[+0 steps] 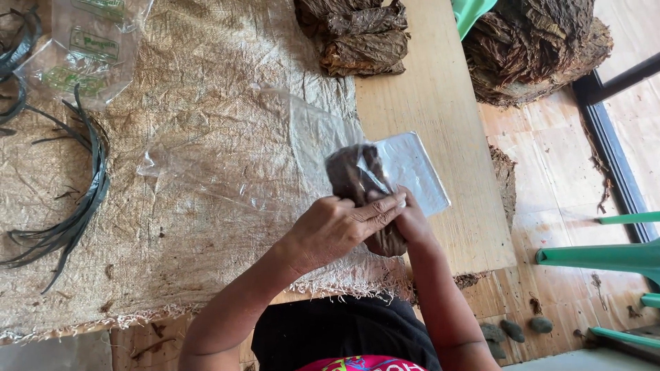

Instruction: The person places dried leaf bundles into clear plastic bags, folds the top, and ties each bag with a small white tie. The person repeats this process for multiple bundles on a wooden table.

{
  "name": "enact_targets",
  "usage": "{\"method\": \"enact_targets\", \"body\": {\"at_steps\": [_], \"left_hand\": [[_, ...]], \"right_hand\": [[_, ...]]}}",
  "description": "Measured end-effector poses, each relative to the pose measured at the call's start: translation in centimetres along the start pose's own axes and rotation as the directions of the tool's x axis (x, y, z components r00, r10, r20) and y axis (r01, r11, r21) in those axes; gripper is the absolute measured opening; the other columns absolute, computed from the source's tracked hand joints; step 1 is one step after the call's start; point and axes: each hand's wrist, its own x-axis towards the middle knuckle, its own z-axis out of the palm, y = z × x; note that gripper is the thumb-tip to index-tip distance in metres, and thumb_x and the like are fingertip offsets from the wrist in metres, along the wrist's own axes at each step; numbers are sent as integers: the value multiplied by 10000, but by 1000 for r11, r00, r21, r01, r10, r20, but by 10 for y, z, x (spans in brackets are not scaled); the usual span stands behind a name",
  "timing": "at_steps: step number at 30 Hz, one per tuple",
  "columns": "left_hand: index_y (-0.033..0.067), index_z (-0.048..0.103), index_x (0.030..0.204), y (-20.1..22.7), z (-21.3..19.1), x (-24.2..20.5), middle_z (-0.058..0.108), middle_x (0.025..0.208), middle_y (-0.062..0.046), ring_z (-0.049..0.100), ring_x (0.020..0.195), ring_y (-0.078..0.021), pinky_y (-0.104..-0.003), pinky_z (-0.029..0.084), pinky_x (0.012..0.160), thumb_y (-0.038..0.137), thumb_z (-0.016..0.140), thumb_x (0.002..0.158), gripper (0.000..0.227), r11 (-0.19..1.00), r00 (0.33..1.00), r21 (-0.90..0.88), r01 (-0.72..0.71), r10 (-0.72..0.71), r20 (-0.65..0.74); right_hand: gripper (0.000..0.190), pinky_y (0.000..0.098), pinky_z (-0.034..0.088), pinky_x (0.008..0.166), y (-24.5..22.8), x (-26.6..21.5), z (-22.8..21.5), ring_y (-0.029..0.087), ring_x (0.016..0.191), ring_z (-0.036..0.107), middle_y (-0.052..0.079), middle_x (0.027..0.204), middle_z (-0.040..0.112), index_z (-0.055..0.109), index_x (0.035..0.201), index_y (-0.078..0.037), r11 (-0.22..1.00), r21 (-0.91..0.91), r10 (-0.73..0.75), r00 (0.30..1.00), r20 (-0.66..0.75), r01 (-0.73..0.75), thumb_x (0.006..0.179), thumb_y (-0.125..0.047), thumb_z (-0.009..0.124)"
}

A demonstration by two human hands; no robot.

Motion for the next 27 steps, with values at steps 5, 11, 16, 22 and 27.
{"method": "enact_targets", "body": {"at_steps": [5, 11, 16, 22, 27], "left_hand": [[189, 653, 1344, 4, 0, 4, 744, 1238, -49, 578, 397, -36, -237, 562, 409, 199, 539, 1064, 302, 999, 1000, -51, 10, -9, 21], [231, 588, 1386, -1, 38, -13, 664, 1381, 13, 600, 428, -37, -227, 595, 467, 148, 554, 1040, 357, 1000, 998, 4, -4, 3, 59], [200, 644, 1338, -2, 19, -7, 672, 1388, 6, 634, 448, -38, -218, 614, 467, 136, 604, 1014, 332, 994, 999, -110, 28, -23, 46], [62, 492, 1197, -25, 51, -22, 597, 805, -93, 616, 706, -240, -356, 536, 683, 200, 703, 952, 351, 422, 813, -846, 326, -581, 23], [117, 510, 1242, -31, 67, -15, 655, 1087, -151, 735, 934, -321, -462, 606, 881, 221, 831, 863, 507, -311, 629, -942, 125, -710, 317]], "right_hand": [[525, 390, 369, 1157, -77, -17, 8, 367, 1196, 617, 384, 1219, 618, 488, 1437, 152, 989, 111, 111, 990, -85, -102, 980, -103, 535], [427, 326, 343, 1160, -82, -28, 26, 338, 1153, 642, 390, 1151, 624, 536, 1347, 148, 999, 50, -1, 999, -48, 3, 969, -49, 528], [342, 325, 404, 1052, -57, -17, 15, 272, 1045, 652, 283, 1075, 661, 590, 1247, 100, 986, 132, -91, 991, -97, 104, 955, -78, 593], [236, 323, 484, 908, -27, -11, -1, 183, 900, 665, 140, 974, 710, 661, 1113, 36, 945, 220, -210, 965, -156, 241, 936, -118, 679], [181, 298, 554, 748, -76, -22, 37, 125, 816, 709, 64, 873, 764, 740, 974, -26, 947, 253, -196, 980, -37, 199, 845, -114, 832]]}}
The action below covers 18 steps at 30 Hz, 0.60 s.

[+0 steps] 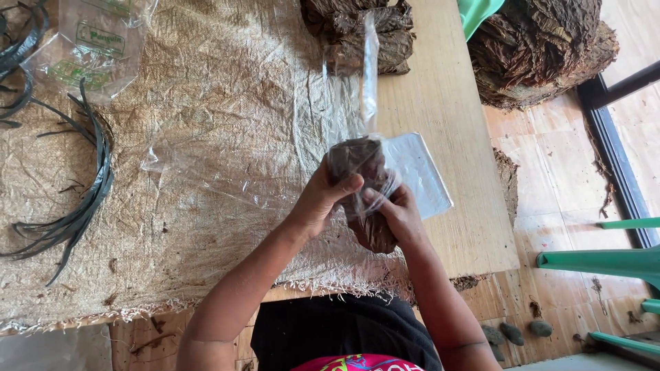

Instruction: The person places dried leaf bundles into clear plastic bags, folds the top, and ties each bag with a small white tie. The person repeats this process for multiple bundles on a wooden table.

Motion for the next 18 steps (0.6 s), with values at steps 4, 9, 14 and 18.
{"method": "enact_targets", "body": {"at_steps": [4, 9, 14, 18], "left_hand": [[115, 625, 1120, -6, -3, 6, 687, 1041, -118, 726, 940, -282, -425, 634, 824, 154, 840, 852, 346, 996, 978, -86, 28, -45, -203], [175, 582, 1126, 28, 9, 0, 644, 1094, -65, 638, 1044, -233, -404, 588, 906, 254, 832, 862, 373, 986, 925, -64, -152, 119, -362], [182, 544, 1168, 30, 33, -12, 627, 1046, -29, 618, 1001, -193, -386, 566, 910, 271, 837, 869, 429, 971, 896, 117, -208, 238, -375], [156, 454, 1274, 30, 72, -45, 575, 1051, -75, 614, 1001, -243, -439, 579, 925, 369, 785, 891, 549, 980, 939, 162, -113, 159, -306]], "right_hand": [[172, 295, 538, 796, -10, 0, 3, 106, 856, 670, 41, 886, 745, 710, 995, -41, 1000, -12, -5, 999, 32, 5, 891, -152, 790], [1009, 531, 475, 1076, 0, -1, -19, 327, 1332, 518, 166, 1539, 460, 332, 1603, -83, 982, 180, -23, 895, 446, -65, 746, -47, 863], [683, 479, 520, 1067, -3, -22, 0, 294, 1255, 591, 187, 1395, 594, 443, 1518, 6, 986, 167, -33, 970, 240, -8, 892, 12, 716], [605, 361, 623, 794, 27, -24, -5, 234, 988, 717, 151, 1166, 697, 498, 1469, -5, 949, 309, -98, 991, 91, 65, 901, 51, 702]]}}
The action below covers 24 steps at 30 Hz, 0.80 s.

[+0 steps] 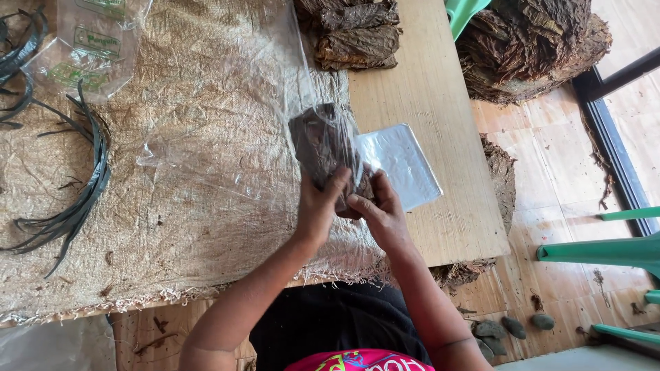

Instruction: The person places dried leaf bundles into clear plastic bags, folds the top, and ties each bag with a small white tie. The person repeats this process for multiple bundles on a wooden table.

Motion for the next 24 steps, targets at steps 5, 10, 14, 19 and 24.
{"method": "enact_targets", "body": {"at_steps": [5, 10, 14, 19, 24], "left_hand": [[74, 334, 1380, -32, -10, -17, 528, 1189, -151, 548, 1164, -321, -542, 481, 1083, 338, 865, 795, 834, 999, 995, -41, 25, -20, 99], [167, 450, 1321, -15, -34, 3, 574, 1218, -68, 562, 1148, -248, -476, 491, 1052, 386, 871, 786, 715, 954, 965, -286, -89, 12, -260], [185, 230, 1563, -35, -29, -2, 578, 1200, -76, 543, 1069, -169, -366, 495, 972, 200, 907, 762, 1049, 966, 904, -127, -227, 160, -397], [153, 115, 1593, -57, -23, -17, 495, 1387, -256, 533, 1193, -327, -486, 464, 1040, 284, 936, 707, 1215, 983, 929, -111, -147, 98, -357], [187, 469, 1193, 1, -25, -32, 492, 991, -24, 485, 921, -154, -339, 414, 815, 337, 849, 815, 556, 965, 892, -235, -119, 0, -451]], "right_hand": [[483, 321, 612, 690, 1, -8, -14, 210, 859, 725, 173, 1056, 728, 608, 1342, 35, 998, 55, -18, 999, -43, 20, 872, 51, 721], [420, 325, 592, 723, -34, -32, 20, 175, 896, 677, 99, 994, 709, 704, 1150, 10, 997, -66, 24, 999, -21, -26, 751, 94, 805], [442, 361, 631, 619, -31, -37, 24, 162, 732, 691, 130, 822, 726, 725, 1191, 28, 970, -216, 108, 994, -25, -111, 761, 88, 812], [276, 312, 585, 642, -37, -44, 58, 87, 731, 614, 80, 798, 742, 770, 1069, 3, 953, -291, 44, 991, -130, -80, 803, 7, 840], [319, 343, 605, 593, -29, -55, 39, 160, 654, 608, 179, 879, 753, 768, 1149, -6, 925, -367, 98, 995, -16, -97, 830, -1, 776]]}}
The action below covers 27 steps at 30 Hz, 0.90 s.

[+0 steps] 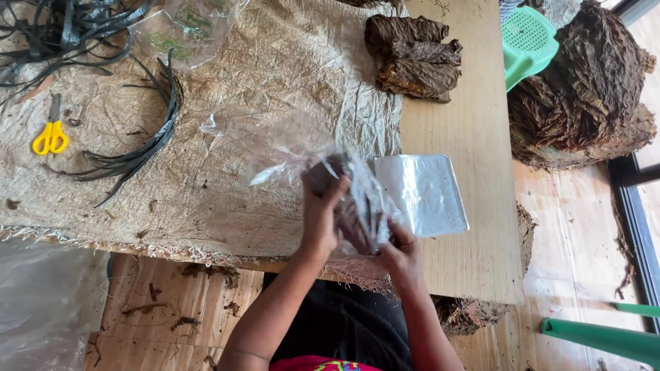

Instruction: The person places dried leaf bundles into clear plastic bags, folds the top, and ties each bag with a small white tie. The person repeats this process for multiple bundles on a wooden table.

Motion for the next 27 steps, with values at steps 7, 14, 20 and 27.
{"method": "enact_targets", "body": {"at_steps": [7, 14, 20, 27], "left_hand": [[159, 462, 1245, -25, -16, 16, 571, 978, -30, 542, 926, -138, -298, 451, 821, 246, 938, 724, 711, 1000, 1000, -11, -29, 29, -2], [143, 400, 1414, -30, -12, -19, 571, 1182, -191, 549, 1046, -292, -494, 488, 967, 372, 893, 743, 864, 984, 969, 164, 73, -109, 220], [158, 459, 1291, -2, -18, -3, 565, 1070, -85, 518, 1002, -237, -452, 461, 931, 371, 855, 792, 671, 990, 984, 84, -112, 99, 151], [128, 397, 1245, -21, -14, -38, 540, 1006, -80, 569, 945, -219, -455, 509, 916, 332, 892, 777, 711, 988, 958, 153, 29, -71, 279]], "right_hand": [[400, 325, 589, 701, 47, 6, -11, 149, 803, 642, 166, 1002, 664, 751, 1211, 3, 947, -262, -175, 982, 68, 187, 817, 1, 815], [411, 423, 556, 909, 26, -8, 8, 214, 1044, 643, 114, 1225, 636, 676, 1206, -46, 999, 52, 2, 991, -133, 5, 812, 65, 718], [634, 537, 561, 935, 72, -4, -28, 439, 1121, 605, 309, 1295, 599, 674, 1289, -214, 925, -378, -54, 998, -25, 41, 702, -230, 914], [1151, 630, 371, 1171, 100, -21, -43, 500, 1339, 494, 111, 1608, 383, 116, 1611, -306, 886, 190, 457, 864, -211, -422, 746, 170, 709]]}}
